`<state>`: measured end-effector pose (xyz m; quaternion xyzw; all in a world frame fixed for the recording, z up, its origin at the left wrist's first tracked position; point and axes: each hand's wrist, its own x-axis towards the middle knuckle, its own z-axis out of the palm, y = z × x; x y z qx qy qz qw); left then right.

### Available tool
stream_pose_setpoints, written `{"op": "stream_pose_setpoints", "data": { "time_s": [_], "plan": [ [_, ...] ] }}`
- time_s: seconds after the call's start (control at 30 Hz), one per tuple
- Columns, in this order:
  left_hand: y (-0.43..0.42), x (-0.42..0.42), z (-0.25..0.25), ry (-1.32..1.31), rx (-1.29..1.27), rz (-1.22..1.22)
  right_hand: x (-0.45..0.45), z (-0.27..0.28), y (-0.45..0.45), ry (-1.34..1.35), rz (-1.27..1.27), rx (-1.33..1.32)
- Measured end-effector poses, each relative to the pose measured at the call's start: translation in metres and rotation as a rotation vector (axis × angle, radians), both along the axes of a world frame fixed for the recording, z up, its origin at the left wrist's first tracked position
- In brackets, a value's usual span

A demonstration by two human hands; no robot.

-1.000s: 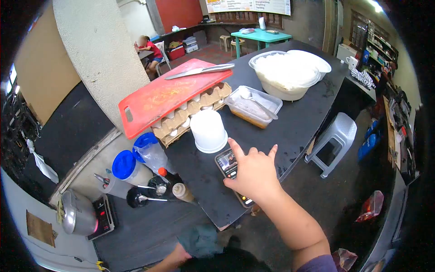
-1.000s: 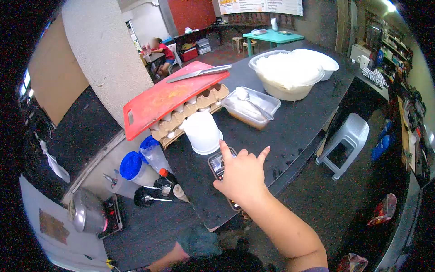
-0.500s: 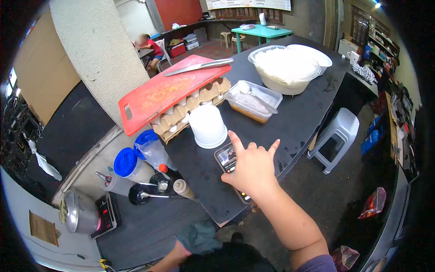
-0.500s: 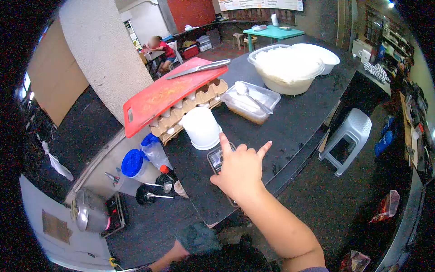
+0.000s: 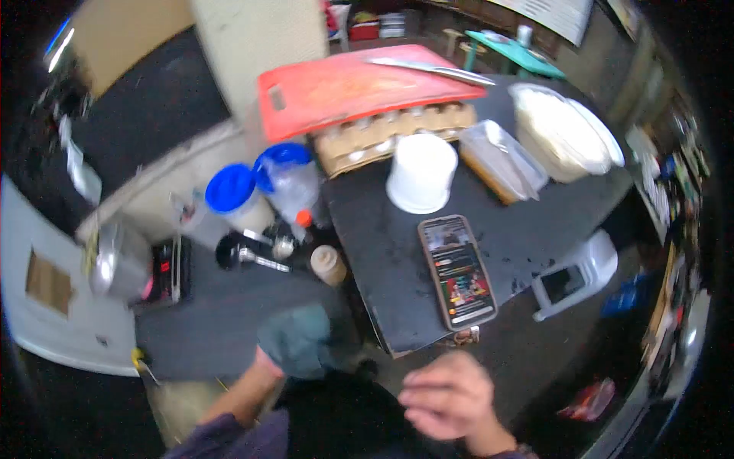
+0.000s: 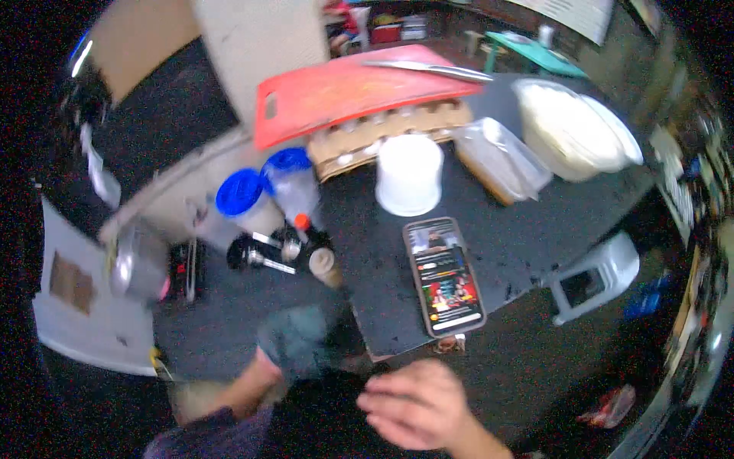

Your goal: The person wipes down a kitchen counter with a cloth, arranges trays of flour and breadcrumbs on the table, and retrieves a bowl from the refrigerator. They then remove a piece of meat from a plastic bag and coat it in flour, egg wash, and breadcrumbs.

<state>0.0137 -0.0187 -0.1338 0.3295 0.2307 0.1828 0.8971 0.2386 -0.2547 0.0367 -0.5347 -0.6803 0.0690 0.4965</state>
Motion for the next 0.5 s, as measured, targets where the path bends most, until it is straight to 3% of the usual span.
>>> {"op": "stream_pose_setpoints", "data": {
  "time_s": [0.03, 0.07, 0.13, 0.17, 0.2, 0.27, 0.33, 0.37, 0.43, 0.5],
  "plan": [
    [0.003, 0.0, 0.021, -0.063, -0.127, 0.044, -0.014, -0.013, 0.006, 0.122, 0.129, -0.046],
    [-0.002, 0.007, 0.058, 0.121, 0.367, 0.04, -0.028, -0.027, 0.016, 0.253, 0.256, -0.106],
    [0.008, -0.01, 0.044, -0.024, 0.224, 0.046, -0.052, -0.062, 0.041, 0.468, 0.439, -0.335],
    [0.017, -0.032, -0.011, -0.421, -0.376, 0.092, -0.06, -0.078, 0.057, 0.496, 0.52, -0.461],
    [0.015, -0.038, -0.038, -0.089, 0.288, 0.14, -0.072, -0.098, 0.062, 0.773, 0.528, -0.735],
    [0.004, -0.039, -0.052, 0.08, 0.436, 0.213, -0.088, -0.146, 0.082, 0.818, 0.48, -1.035],
    [0.001, -0.05, -0.045, -0.358, -0.531, 0.345, -0.1, -0.161, 0.098, 0.54, 0.431, -1.077],
    [0.002, -0.052, -0.054, -0.311, -0.446, 0.379, -0.105, -0.174, 0.101, 0.456, 0.421, -0.977],
    [0.008, -0.067, -0.071, -0.219, -0.292, 0.435, -0.117, -0.183, 0.11, 0.49, 0.45, -1.027],
    [0.033, -0.1, -0.069, -0.282, -0.454, 0.453, -0.126, -0.202, 0.115, 0.481, 0.469, -1.092]
  ]
}}
